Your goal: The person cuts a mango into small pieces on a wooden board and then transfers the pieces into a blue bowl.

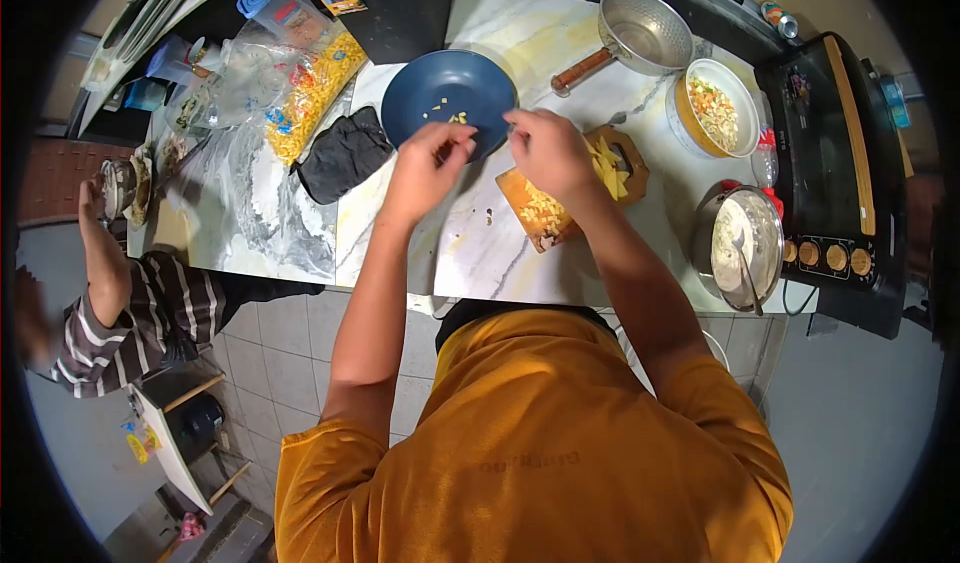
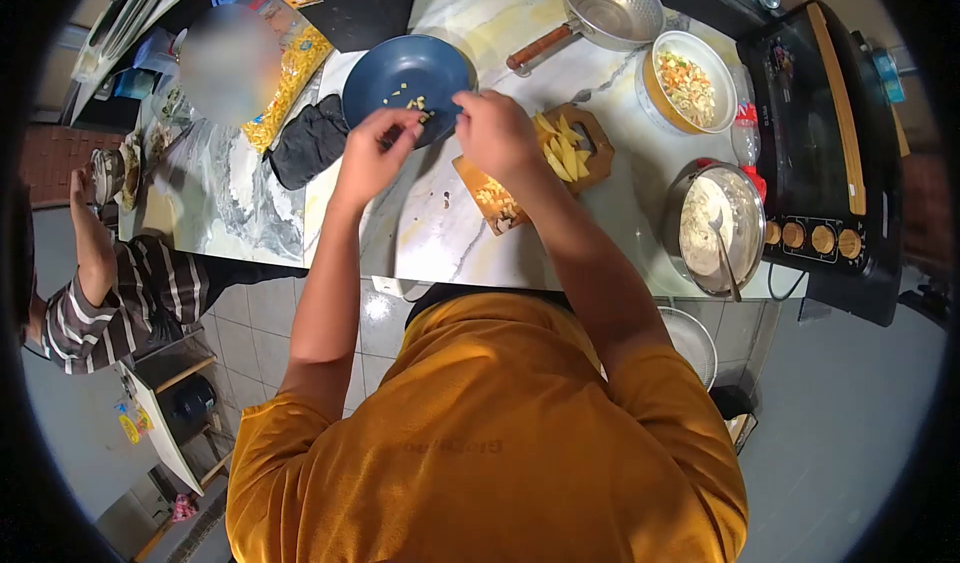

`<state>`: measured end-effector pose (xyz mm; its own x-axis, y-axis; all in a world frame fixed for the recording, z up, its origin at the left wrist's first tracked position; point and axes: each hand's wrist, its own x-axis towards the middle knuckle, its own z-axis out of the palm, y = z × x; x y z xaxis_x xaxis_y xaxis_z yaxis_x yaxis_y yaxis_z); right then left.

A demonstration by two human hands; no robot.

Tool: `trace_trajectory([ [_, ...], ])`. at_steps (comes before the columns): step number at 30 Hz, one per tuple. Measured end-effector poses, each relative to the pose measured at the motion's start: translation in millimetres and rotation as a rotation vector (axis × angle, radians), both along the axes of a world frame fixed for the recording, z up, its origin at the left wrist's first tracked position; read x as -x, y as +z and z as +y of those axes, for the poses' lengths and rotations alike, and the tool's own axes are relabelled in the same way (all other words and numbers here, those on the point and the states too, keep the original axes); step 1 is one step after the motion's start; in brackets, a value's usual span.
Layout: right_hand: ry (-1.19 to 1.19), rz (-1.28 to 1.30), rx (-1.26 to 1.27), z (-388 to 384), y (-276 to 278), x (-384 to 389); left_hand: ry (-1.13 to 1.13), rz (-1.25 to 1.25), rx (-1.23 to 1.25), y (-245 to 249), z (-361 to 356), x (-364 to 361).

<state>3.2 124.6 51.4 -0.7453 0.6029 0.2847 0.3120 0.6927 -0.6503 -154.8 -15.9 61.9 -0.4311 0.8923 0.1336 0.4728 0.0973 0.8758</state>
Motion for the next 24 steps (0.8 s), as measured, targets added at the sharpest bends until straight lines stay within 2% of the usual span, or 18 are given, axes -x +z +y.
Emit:
trace_trajectory([
  [1, -0.028, 0.001, -0.006, -6.3, 2.1, -20.2, -0.054, -0.056, -0.068, -5.2, -1.6, -10.3],
  [3, -0.009, -0.103, 0.002, -19.3, -1.0, -60.4, -0.223, -0.106, 0.026, 6.3, -10.0, -32.0],
  [4, -0.012, -0.104, 0.004, -28.1, 1.5, -76.8, -0.226, -0.108, 0.028, 3.3, -11.1, -39.6],
  [6, -0.037, -0.288, 0.168, -43.0, 7.9, -102.1, -0.331, 0.002, 0.132, -10.1, -11.2, -51.3],
  [9, -0.112, -0.142, 0.022, -60.1, -17.1, -122.0, -0.314, 0.065, 0.231, -27.3, -8.3, -61.6],
  [15, -0.136, -0.082, 0.128, -65.4, -36.6, -119.3, -0.214, 0.067, 0.261, -36.6, -2.8, -79.4],
  [20, -0.162, -0.210, 0.127, -58.1, -31.9, -100.6, -0.154, 0.046, 0.249, -36.8, -0.9, -85.2],
  [22, -0.179, -0.213, 0.133, -58.4, -30.2, -99.0, -0.165, -0.066, 0.252, -36.3, -0.8, -81.8],
  [24, -0.193, -0.227, 0.139, -60.0, -30.8, -99.0, -0.198, -0.002, 0.206, -34.2, -2.0, -76.7],
])
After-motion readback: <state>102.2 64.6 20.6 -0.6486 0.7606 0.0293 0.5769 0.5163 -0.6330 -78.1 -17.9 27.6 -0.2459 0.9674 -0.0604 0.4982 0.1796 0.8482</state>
